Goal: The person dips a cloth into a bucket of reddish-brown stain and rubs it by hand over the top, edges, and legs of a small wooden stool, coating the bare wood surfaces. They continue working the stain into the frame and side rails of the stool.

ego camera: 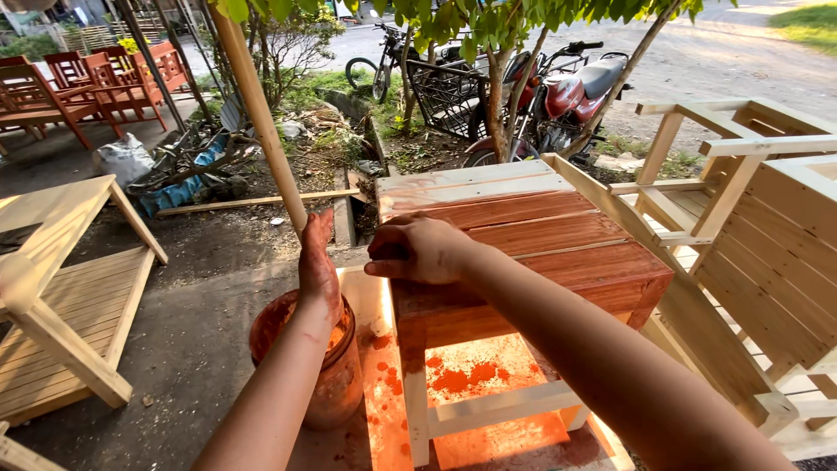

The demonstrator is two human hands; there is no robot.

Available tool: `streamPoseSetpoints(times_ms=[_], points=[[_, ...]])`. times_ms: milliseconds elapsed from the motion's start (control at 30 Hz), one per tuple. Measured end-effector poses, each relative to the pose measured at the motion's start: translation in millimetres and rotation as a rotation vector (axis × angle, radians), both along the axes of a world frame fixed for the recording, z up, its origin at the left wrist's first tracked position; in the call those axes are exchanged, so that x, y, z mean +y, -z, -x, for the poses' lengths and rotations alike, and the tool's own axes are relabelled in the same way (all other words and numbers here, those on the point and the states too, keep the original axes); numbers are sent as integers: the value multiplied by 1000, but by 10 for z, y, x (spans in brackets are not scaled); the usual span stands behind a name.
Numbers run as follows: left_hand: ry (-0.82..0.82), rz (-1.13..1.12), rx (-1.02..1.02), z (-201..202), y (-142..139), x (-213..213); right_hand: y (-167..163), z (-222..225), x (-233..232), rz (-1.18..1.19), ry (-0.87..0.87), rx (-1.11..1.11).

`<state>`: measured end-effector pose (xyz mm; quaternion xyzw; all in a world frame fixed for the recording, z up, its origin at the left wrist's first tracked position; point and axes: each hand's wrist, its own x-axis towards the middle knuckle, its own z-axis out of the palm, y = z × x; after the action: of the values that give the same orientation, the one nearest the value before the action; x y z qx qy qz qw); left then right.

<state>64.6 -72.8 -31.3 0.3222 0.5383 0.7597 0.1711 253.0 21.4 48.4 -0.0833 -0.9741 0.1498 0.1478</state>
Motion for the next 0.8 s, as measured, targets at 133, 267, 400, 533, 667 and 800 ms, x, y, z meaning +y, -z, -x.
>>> streamPoseSetpoints(times_ms=[133,267,400,533,667,800], points=[[15,-98,-19,-6,-29,191,20,29,72,-127,-92,98],[-12,-54,-18,-73,-118,185,76,-42,226,-119,-42,47],[-54,15,-30,-124,-180,157,113,-329,550,-264,-119,98],[-68,-42,-26,-141,-150,244,168,-799,954,-181,70,26],[-59,-104,9,-124,-78,307,211,-1231,1307,-157,206,17],[-103,-69,0,-65,-7,307,219,-1568,1581,-157,259,35]])
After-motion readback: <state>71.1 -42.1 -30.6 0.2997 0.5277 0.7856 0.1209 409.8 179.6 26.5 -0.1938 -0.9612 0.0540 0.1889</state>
